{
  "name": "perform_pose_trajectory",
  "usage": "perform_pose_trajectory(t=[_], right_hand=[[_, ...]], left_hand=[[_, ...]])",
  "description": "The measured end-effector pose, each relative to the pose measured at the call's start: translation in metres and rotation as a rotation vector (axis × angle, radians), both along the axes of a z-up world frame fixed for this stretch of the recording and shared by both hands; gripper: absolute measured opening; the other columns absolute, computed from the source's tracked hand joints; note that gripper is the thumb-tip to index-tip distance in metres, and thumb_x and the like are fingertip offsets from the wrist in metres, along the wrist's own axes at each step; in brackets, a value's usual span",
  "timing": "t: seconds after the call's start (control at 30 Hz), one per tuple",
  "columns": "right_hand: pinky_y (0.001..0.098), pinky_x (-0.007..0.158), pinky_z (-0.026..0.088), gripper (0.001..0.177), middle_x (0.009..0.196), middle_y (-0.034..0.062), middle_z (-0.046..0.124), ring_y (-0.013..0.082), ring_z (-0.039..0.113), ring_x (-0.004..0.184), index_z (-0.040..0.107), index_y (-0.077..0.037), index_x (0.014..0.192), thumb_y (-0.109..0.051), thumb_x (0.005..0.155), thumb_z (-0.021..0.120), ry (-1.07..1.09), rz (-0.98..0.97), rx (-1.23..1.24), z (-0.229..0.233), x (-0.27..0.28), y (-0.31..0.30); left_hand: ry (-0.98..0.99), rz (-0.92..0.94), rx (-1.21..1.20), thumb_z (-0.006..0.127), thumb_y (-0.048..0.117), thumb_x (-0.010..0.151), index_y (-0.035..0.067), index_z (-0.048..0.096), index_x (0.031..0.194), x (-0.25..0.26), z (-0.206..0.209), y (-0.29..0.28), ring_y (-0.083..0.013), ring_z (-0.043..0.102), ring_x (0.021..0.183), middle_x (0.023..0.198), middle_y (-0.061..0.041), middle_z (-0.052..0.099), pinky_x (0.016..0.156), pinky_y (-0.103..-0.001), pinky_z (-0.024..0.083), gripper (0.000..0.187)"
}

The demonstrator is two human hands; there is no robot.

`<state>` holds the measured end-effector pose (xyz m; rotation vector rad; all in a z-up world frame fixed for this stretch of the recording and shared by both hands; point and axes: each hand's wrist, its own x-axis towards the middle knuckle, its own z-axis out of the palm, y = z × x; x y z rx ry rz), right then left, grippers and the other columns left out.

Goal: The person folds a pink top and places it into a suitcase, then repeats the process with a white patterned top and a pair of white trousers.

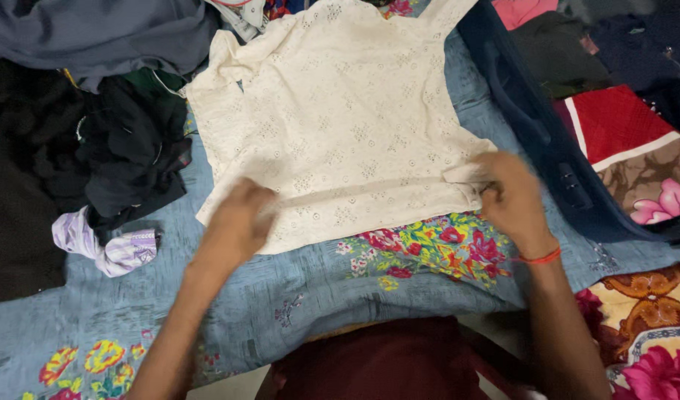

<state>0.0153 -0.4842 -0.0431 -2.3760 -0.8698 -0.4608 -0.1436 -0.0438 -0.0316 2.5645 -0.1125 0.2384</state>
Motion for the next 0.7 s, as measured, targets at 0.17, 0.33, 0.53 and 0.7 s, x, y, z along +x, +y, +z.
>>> perform_pose_trajectory(t=[0.17, 0.33, 0.53, 0.7], right_hand=[[0.0460, 0.106, 0.044, 0.057, 0.124, 0.0170, 0.066, 0.0365, 0.058, 0.121, 0.069, -0.005, 0.122, 0.007, 0.067, 0.061, 0.161, 0.414, -0.175, -0.001, -0.008, 0.025], [0.0465, 0.097, 0.046, 0.044, 0.110, 0.0130, 0.069, 0.0343, 0.063, 0.110, 0.074, -0.008, 0.107, 0.005, 0.066, 0.062, -0.030, 0.203, -0.210, -0.017, -0.012, 0.035], [0.0452, 0.083, 0.052, 0.023, 0.095, 0.0125, 0.068, 0.0353, 0.065, 0.092, 0.075, -0.008, 0.100, -0.002, 0.079, 0.069, 0.010, 0.118, -0.224, -0.014, -0.010, 0.012], [0.0452, 0.075, 0.056, 0.025, 0.092, 0.0129, 0.072, 0.0353, 0.069, 0.083, 0.077, -0.011, 0.100, -0.007, 0.077, 0.067, 0.140, 0.121, -0.334, 0.015, -0.032, -0.015]], left_hand=[[0.202, -0.315, 0.042, 0.081, 0.013, 0.070, 0.005, 0.064, 0.126, 0.007, 0.000, -0.053, -0.0447, 0.058, 0.107, 0.120, -0.022, 0.059, 0.090, -0.054, 0.046, 0.059], [0.118, -0.145, 0.153, 0.072, 0.007, 0.072, 0.002, 0.061, 0.124, 0.008, -0.023, -0.061, -0.0380, 0.062, 0.100, 0.110, -0.020, 0.061, 0.088, -0.048, 0.049, 0.053], [0.203, -0.143, 0.143, 0.069, 0.004, 0.072, 0.006, 0.069, 0.113, -0.002, -0.013, -0.039, -0.0370, 0.066, 0.092, 0.098, -0.016, 0.067, 0.080, -0.049, 0.052, 0.041], [0.358, -0.293, -0.129, 0.072, 0.010, 0.072, 0.005, 0.074, 0.099, -0.016, 0.004, -0.016, -0.0316, 0.070, 0.076, 0.085, -0.017, 0.072, 0.068, -0.041, 0.054, 0.027]])
